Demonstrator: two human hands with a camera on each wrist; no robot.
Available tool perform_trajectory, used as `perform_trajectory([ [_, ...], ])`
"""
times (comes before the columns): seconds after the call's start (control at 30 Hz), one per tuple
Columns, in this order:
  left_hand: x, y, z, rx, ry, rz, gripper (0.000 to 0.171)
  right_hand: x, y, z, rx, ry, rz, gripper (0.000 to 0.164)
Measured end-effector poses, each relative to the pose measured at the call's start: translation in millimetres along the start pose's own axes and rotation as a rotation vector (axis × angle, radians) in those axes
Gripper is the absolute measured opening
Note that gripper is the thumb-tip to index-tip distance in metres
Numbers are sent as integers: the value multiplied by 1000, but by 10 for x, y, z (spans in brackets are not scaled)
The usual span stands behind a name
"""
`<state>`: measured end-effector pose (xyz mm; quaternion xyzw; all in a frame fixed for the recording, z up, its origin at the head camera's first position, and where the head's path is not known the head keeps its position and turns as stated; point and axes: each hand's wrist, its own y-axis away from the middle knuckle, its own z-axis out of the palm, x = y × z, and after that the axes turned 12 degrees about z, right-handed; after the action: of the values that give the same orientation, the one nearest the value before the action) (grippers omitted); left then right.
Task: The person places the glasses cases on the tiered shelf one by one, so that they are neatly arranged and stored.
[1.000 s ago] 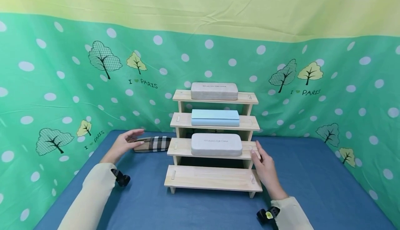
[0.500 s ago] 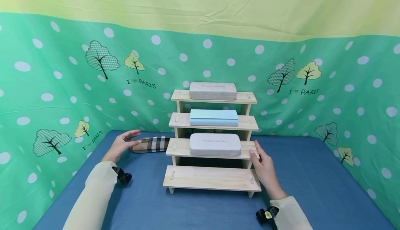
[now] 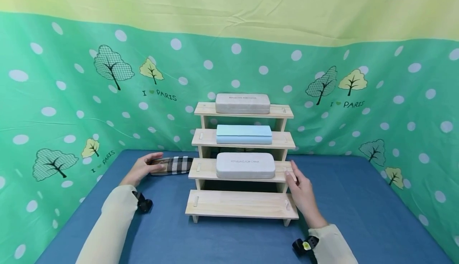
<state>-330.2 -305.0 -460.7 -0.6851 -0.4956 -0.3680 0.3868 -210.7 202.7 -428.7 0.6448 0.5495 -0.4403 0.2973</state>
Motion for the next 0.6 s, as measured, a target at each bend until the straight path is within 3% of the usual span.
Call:
perform_trajectory([
  [0.3, -12, -22, 16, -28, -22, -62, 80, -7, -3, 6, 2, 6, 5, 58],
  [0.6, -10, -16, 36, -70, -48, -52, 81, -7, 0, -3, 3, 10, 5, 57],
])
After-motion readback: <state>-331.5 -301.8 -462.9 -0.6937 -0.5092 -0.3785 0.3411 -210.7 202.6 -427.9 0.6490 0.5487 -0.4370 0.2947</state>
